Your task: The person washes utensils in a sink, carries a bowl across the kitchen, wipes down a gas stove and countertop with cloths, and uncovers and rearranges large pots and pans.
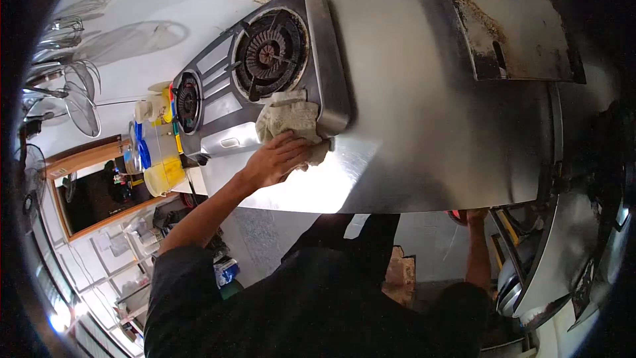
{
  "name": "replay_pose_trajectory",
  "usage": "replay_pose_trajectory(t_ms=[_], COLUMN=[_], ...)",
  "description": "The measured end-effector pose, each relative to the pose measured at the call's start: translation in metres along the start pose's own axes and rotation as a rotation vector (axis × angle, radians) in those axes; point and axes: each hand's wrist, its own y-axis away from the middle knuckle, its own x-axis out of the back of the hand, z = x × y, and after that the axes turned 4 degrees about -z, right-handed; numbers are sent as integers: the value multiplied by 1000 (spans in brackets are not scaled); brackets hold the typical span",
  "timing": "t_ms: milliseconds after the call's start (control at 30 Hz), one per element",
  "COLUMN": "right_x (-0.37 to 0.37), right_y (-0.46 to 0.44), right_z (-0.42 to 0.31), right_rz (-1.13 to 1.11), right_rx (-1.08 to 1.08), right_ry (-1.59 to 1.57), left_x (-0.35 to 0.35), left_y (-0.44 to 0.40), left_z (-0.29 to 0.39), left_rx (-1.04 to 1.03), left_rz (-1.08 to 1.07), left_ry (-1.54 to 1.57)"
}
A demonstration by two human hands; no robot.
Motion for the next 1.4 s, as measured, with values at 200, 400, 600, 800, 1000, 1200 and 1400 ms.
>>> replay_pose_trajectory(t_ms=[200, 400, 600, 800, 1000, 1200, 1400], right_x=[-48, -14, -23, -27, -27, -22, -18], right_y=[20, 18, 25, 23, 19, 16, 7], right_z=[25, 1, -8, -19, -28, -31, -25], right_rz=[-35, -11, 172, 100, 60, 39, 10], right_rx=[-29, 159, -73, -326, -449, -525, -543], right_ry=[-660, -137, 62, 151, 177, 182, 158], left_x=[31, 49, 48, 21, 9, -6, -21], left_y=[57, 140, 187, 184, 187, 203, 231], left_z=[7, 21, 51, 75, 97, 109, 123], left_rx=[755, 961, 1226, 1321, 1325, 1372, 1445], left_rz=[544, 1299, 1311, 1204, 1128, 1155, 1177], left_ry=[631, 633, 676, 594, 737, 768, 762])
